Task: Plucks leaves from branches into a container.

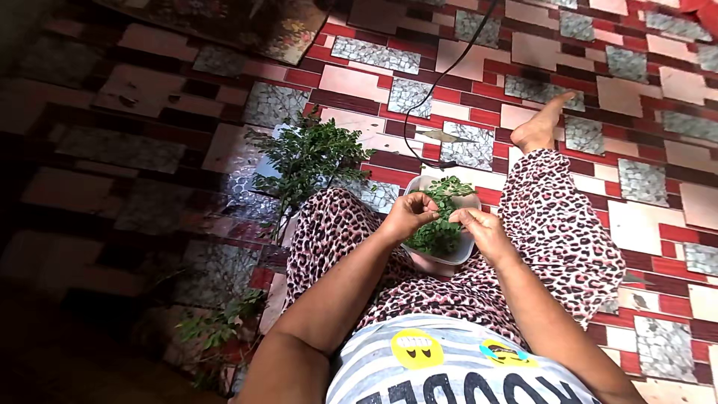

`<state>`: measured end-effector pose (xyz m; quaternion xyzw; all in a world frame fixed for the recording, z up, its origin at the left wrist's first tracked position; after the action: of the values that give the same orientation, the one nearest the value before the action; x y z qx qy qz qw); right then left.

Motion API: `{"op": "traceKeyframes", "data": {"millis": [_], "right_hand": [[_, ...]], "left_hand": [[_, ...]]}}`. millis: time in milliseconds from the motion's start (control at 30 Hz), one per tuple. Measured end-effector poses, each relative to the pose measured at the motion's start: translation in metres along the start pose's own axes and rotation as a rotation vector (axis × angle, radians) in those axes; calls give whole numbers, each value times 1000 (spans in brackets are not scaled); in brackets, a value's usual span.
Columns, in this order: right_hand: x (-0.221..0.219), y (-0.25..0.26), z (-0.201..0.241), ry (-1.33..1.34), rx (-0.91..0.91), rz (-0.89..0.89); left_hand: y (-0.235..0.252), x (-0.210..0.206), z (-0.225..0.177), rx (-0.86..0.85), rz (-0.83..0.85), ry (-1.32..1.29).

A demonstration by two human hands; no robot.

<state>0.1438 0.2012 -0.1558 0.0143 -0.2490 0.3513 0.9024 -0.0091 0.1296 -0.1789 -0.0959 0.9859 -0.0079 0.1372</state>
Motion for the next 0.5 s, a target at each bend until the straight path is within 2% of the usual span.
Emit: {"op": "traceKeyframes", "data": {"millis": [67, 233, 367, 500], "right_hand": [[-4, -1, 0, 47, -11, 35], [6, -4, 14, -76, 28, -12], [2, -2, 9, -143, -23, 142], [-10, -3, 11, -33, 18, 108]], "left_hand": [[1, 1, 2, 3, 0, 1], [0, 4, 0, -1, -30, 40], [-2, 4, -3, 20, -55, 48], [1, 1, 1, 10, -30, 33]]}}
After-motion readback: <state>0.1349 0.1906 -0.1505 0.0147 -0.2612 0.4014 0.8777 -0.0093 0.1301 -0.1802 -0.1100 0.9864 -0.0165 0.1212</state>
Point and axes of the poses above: each hand's wrist, its own y-axis towards the middle knuckle, its own x-axis out of the back of the hand, z = x × y, the point moved 9 cm from there along y, towards the middle knuckle, and after that the axes turned 2 degrees about -y, right-handed, at the moved point
